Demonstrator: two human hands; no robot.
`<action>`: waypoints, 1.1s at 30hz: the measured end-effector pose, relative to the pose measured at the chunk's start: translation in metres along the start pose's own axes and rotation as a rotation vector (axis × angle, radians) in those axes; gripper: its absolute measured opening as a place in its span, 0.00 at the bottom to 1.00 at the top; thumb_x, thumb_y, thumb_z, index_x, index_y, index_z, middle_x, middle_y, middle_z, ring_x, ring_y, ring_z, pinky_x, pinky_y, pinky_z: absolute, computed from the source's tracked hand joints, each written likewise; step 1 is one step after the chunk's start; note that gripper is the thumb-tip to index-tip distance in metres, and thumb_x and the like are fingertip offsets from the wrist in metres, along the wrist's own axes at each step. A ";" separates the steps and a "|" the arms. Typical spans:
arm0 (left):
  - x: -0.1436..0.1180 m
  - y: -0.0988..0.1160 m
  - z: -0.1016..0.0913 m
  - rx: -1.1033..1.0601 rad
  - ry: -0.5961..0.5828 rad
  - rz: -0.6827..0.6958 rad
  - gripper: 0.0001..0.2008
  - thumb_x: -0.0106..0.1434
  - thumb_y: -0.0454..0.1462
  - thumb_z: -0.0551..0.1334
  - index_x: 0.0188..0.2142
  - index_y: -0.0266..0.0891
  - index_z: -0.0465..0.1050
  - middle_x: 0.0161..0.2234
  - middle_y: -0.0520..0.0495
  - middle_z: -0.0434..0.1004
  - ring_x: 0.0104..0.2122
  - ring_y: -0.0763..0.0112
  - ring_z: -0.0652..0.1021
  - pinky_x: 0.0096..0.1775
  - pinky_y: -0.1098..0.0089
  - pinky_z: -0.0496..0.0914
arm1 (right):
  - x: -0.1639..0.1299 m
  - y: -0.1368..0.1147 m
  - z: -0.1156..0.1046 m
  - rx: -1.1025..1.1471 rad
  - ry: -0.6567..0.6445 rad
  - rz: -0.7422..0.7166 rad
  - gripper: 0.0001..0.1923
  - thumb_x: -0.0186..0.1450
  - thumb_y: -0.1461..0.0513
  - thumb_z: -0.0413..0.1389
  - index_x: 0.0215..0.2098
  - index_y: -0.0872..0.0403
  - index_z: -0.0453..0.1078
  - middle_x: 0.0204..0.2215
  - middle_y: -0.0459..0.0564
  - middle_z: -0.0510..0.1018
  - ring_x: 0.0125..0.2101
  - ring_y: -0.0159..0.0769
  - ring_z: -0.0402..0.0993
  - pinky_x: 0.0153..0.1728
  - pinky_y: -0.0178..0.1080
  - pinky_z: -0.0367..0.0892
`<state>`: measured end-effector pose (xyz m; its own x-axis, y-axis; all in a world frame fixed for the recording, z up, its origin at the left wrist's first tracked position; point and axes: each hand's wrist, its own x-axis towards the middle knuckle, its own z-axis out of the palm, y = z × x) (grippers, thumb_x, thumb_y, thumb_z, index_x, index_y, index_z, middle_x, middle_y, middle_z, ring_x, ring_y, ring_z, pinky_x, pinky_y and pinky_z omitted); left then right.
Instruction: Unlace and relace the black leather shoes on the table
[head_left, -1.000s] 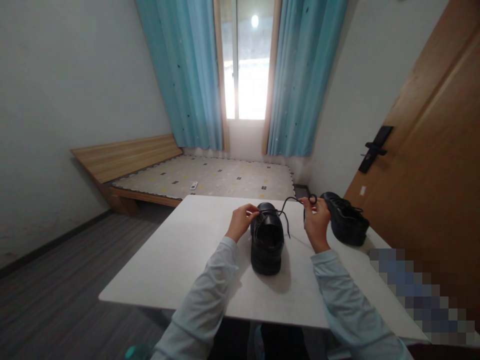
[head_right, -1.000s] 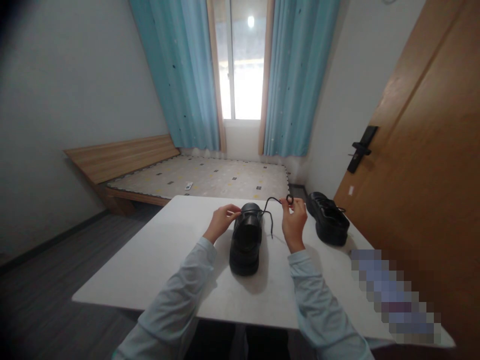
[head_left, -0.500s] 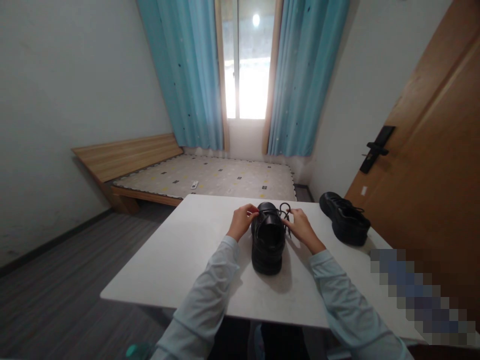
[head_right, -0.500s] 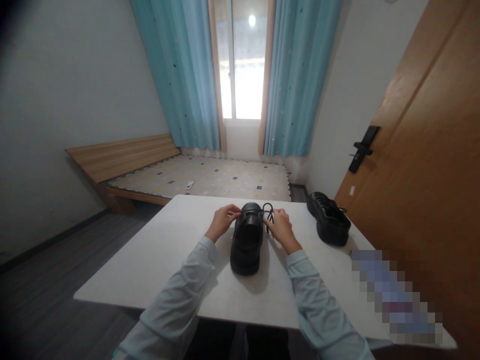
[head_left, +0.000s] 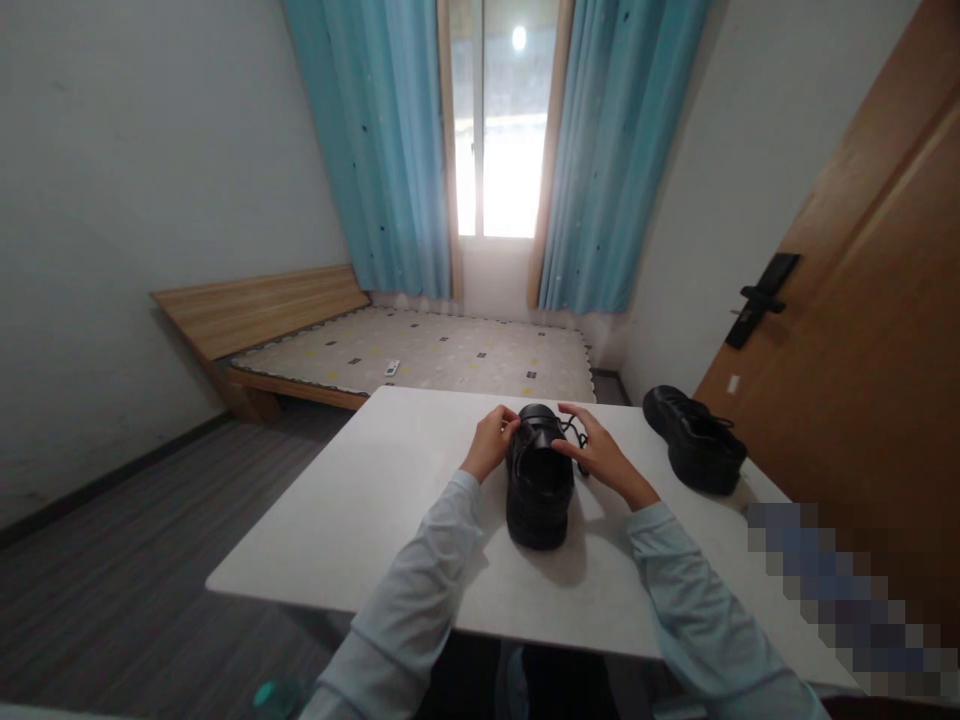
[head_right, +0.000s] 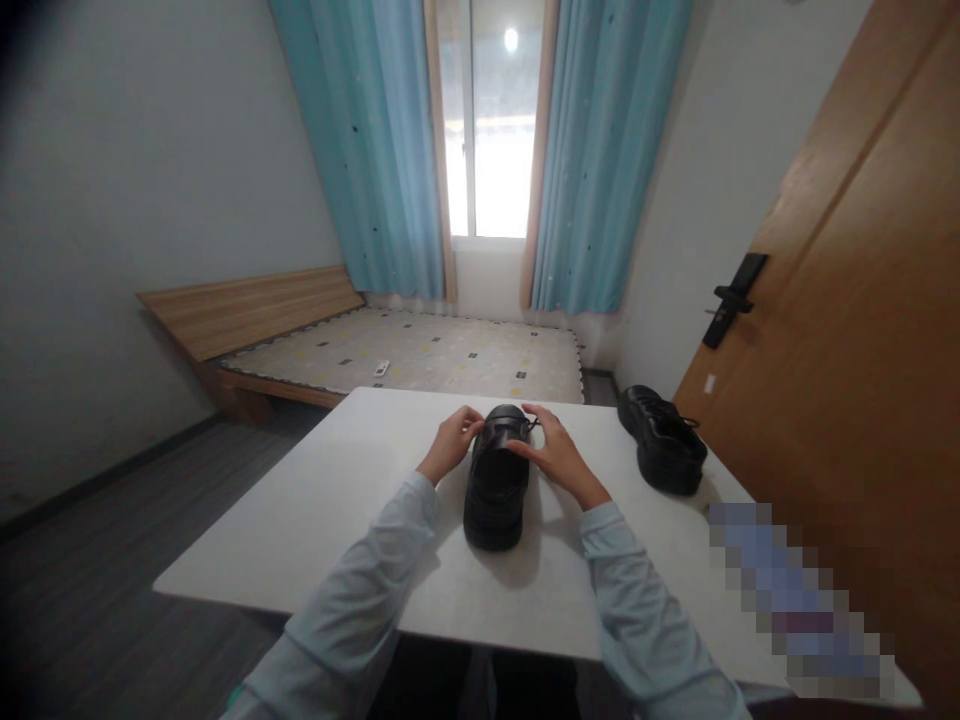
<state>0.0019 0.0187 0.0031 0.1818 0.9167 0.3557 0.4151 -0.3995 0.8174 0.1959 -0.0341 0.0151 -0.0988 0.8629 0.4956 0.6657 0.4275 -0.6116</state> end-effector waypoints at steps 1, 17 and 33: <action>0.000 0.000 0.000 -0.007 0.005 -0.002 0.03 0.58 0.31 0.59 0.28 0.38 0.68 0.30 0.48 0.75 0.32 0.69 0.75 0.39 0.68 0.69 | -0.001 -0.001 0.001 -0.020 -0.029 0.000 0.35 0.55 0.42 0.56 0.53 0.53 0.62 0.53 0.59 0.69 0.55 0.50 0.64 0.55 0.54 0.56; 0.006 0.000 0.001 -0.476 0.061 -0.016 0.03 0.62 0.34 0.54 0.30 0.38 0.61 0.25 0.53 0.69 0.25 0.75 0.74 0.34 0.69 0.69 | -0.006 0.005 0.006 -0.161 -0.067 0.077 0.28 0.56 0.41 0.54 0.46 0.51 0.65 0.57 0.59 0.65 0.62 0.55 0.48 0.55 0.69 0.37; 0.000 -0.009 -0.025 0.344 -0.134 0.045 0.08 0.55 0.34 0.64 0.37 0.42 0.77 0.29 0.49 0.79 0.31 0.69 0.77 0.36 0.72 0.67 | -0.005 0.005 0.006 -0.165 -0.081 0.098 0.27 0.56 0.42 0.54 0.45 0.50 0.65 0.55 0.59 0.66 0.61 0.56 0.52 0.54 0.69 0.40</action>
<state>-0.0238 0.0225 0.0072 0.3123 0.8990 0.3072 0.6749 -0.4375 0.5943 0.1957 -0.0350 0.0054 -0.0825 0.9197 0.3838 0.7863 0.2966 -0.5419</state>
